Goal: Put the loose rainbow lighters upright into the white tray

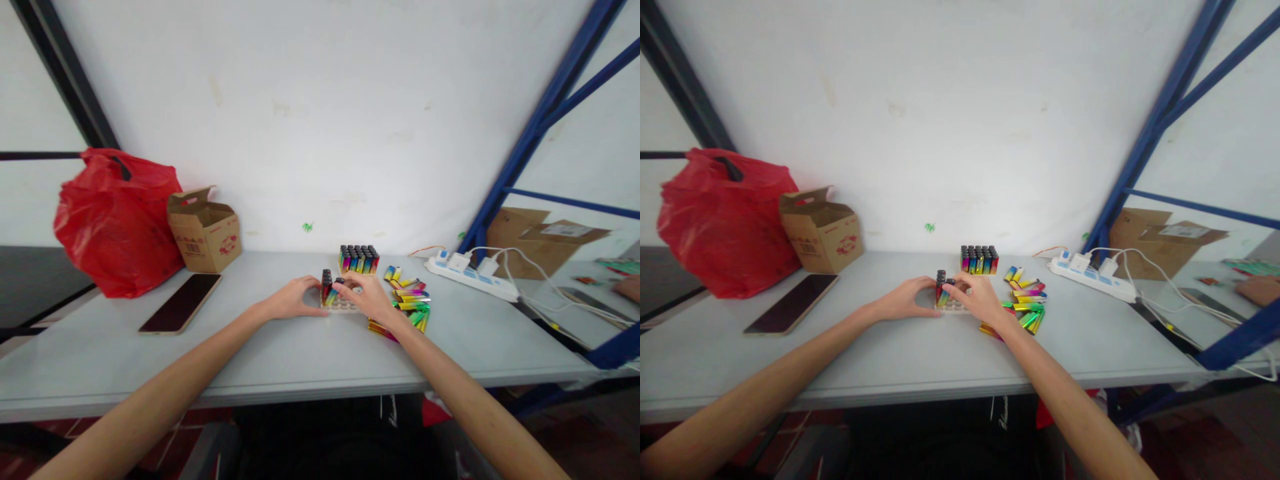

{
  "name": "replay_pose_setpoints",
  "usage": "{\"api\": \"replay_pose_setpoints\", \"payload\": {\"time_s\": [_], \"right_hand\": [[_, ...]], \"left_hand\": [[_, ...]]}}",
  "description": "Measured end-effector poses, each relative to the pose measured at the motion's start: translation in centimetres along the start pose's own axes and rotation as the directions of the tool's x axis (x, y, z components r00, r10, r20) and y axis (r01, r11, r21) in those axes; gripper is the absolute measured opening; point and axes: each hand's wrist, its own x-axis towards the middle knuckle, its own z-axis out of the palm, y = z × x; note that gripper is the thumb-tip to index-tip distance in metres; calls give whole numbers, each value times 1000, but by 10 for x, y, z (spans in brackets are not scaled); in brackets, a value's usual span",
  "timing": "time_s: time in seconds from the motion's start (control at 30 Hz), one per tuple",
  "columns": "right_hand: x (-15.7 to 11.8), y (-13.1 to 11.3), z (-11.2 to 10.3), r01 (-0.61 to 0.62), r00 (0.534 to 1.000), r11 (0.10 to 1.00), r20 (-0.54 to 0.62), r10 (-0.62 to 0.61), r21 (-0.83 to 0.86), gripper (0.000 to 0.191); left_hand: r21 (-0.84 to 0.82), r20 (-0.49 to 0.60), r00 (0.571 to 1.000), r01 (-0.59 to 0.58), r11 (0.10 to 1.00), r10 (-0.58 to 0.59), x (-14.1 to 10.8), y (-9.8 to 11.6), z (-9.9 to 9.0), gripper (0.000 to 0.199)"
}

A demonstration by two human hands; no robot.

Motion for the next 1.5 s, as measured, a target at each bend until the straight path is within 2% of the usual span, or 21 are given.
{"api": "replay_pose_setpoints", "payload": {"time_s": [0.2,0.3,0.4,0.47,0.57,0.63,0.7,0.77,0.87,1.1,1.33,1.43,1.5], "right_hand": [[2,8,7,47,987,992,160,-29,-113,41],[3,6,12,64,983,955,182,-11,-289,37],[4,2,13,67,974,900,225,35,-430,43],[4,3,5,59,973,888,224,50,-455,47],[2,15,-17,13,994,877,102,41,-481,48],[-1,30,-34,-17,997,856,52,52,-517,41],[-5,48,-45,-29,992,834,90,94,-551,29],[-9,64,-48,-49,979,835,139,148,-548,26],[-11,76,-44,-91,970,840,144,196,-535,27],[-5,75,-32,-187,968,813,40,249,-551,27],[0,80,-35,-166,956,780,96,278,-604,29],[-1,82,-36,-169,972,814,41,230,-556,23],[0,78,-36,-200,977,884,-20,212,-423,20]], "left_hand": [[-4,-5,1000,-11,1000,11,0,-1,1,64],[-17,-8,1000,-17,1000,16,0,-1,1,64],[-14,7,1000,-10,1000,10,0,0,0,63],[-3,10,1000,0,1000,0,0,0,0,64],[9,6,1000,13,1000,-13,1,-1,0,67],[13,12,1000,19,1000,-19,1,-1,0,68],[15,13,1000,25,1000,-26,1,0,0,69],[13,15,999,29,999,-29,1,1,-1,69],[13,26,999,33,999,-34,1,3,-2,70],[28,27,999,41,999,-41,1,2,-2,70],[24,37,998,54,998,-55,2,2,-2,70],[22,31,998,54,998,-55,2,2,-2,70],[21,31,998,57,998,-58,1,2,-2,71]]}}
